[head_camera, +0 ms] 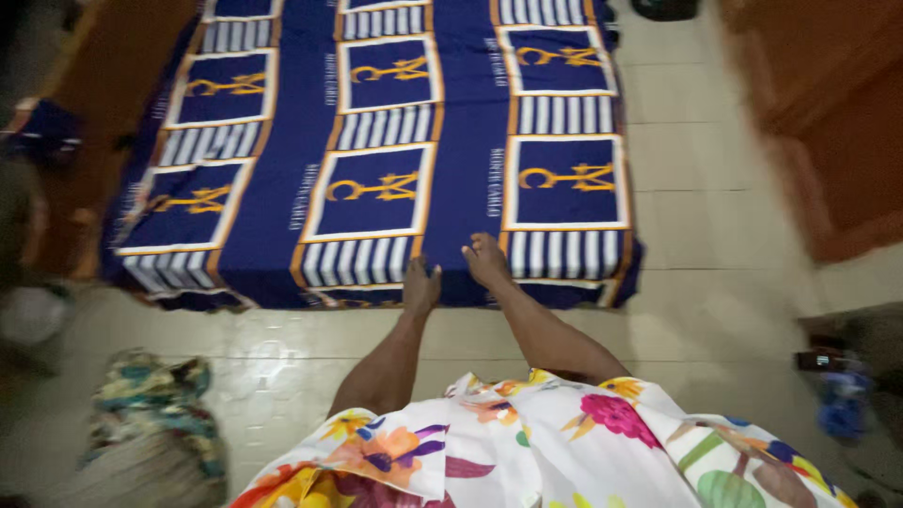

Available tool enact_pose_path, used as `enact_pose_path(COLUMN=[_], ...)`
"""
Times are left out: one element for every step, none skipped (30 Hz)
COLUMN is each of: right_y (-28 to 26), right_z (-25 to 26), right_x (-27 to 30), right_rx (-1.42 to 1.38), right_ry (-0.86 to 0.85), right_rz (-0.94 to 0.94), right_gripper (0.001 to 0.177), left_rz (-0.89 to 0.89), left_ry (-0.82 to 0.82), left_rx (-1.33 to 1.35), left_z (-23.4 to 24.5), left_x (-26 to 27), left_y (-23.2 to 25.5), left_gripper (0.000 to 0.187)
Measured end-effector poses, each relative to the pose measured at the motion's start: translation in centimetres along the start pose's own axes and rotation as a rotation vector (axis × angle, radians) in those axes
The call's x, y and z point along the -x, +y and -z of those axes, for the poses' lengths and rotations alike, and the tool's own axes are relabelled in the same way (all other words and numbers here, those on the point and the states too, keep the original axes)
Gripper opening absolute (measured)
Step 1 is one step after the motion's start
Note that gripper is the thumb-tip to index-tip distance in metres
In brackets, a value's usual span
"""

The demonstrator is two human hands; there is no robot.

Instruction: The person spreads and smooths a blue patterned bedsheet over a mattress, repeatedly adjusting the edges and corners to fit the sheet neatly. The person uses both hands to pull, align, and tuck the sheet along the mattress sides.

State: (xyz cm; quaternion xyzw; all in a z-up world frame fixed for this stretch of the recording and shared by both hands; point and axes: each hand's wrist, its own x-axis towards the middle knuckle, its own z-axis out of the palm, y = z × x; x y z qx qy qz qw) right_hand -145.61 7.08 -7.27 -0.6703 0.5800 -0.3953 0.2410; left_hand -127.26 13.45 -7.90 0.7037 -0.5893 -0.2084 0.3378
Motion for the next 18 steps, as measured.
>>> enact_pose_path(right_y=[1.7,3.6,5.4,7.2,8.5,9.7,11.8,13.8,15.2,16.3,17.2,18.1,18.8,19.4,19.9,20.4,20.8,21.3], right_z=[2.2,4.7,7.1,9.5,10.9,12.2,14.4,16.4,17.7,19.0,19.9,21.0,21.7,22.3,23.0,23.5,24.0,24.5], right_x=[-0.1,0.2,-1.6,-2.5,-1.1,-1.7,-2.2,-2.4,-2.7,-2.9,-3.9,-4.8,-5.8,-6.7,-7.7,-8.6,-9.4,-10.4], right_rx=[0.006,0.012,0.01,0.009,-0.008,0.024,0.071,0.119,0.102,0.085,0.066,0.073,0.076,0.079,0.05,0.021,-0.009,-0.028], right_ry=[-0.019,-0.038,-0.059,-0.08,-0.112,-0.108,-0.111,-0.116,-0.119,-0.121,-0.124,-0.125,-0.124,-0.123,-0.126,-0.129,-0.127,-0.131], right_rz=[0.017,0.033,0.002,-0.029,-0.096,-0.043,-0.004,0.036,0.004,-0.029,-0.049,-0.061,-0.072,-0.083,-0.093,-0.103,-0.119,-0.111], right_gripper=[0.04,0.039,0.042,0.044,0.047,0.045,0.044,0.042,0.042,0.042,0.042,0.042,0.042,0.042,0.043,0.044,0.045,0.046], left_rz=[-0.039,-0.036,-0.059,-0.081,-0.052,-0.023,0.016,0.021,0.026,0.031,-0.016,-0.063,-0.112,-0.061,-0.015,0.03,-0.012,-0.053], left_ry=[0.046,0.046,0.082,0.117,0.107,0.098,0.074,0.05,0.043,0.036,0.043,0.05,0.056,0.055,0.049,0.044,0.076,0.108], left_rx=[-0.002,0.025,0.055,0.084,0.096,0.107,0.13,0.169,0.206,0.242,0.195,0.148,0.096,0.103,0.114,0.125,0.107,0.088], left_z=[-2.3,-4.9,-7.3,-9.6,-11.2,-13.3,-16.1,-18.3,-19.8,-21.1,-22.1,-23.2,-24.0,-24.6,-25.4,-26.2,-27.1,-28.0], left_x=[0.9,2.6,0.6,-1.5,-1.6,-2.3,-1.7,-0.5,0.1,0.8,0.8,0.8,0.4,-0.1,-0.9,-1.8,-3.0,-4.4], left_y=[1.9,4.0,6.6,9.2,11.0,13.1,15.4,17.1,18.4,19.5,20.5,21.5,22.1,22.5,23.0,23.6,24.1,24.7], left_gripper=[0.057,0.057,0.058,0.059,0.059,0.058,0.057,0.056,0.055,0.055,0.057,0.06,0.063,0.064,0.064,0.065,0.065,0.064])
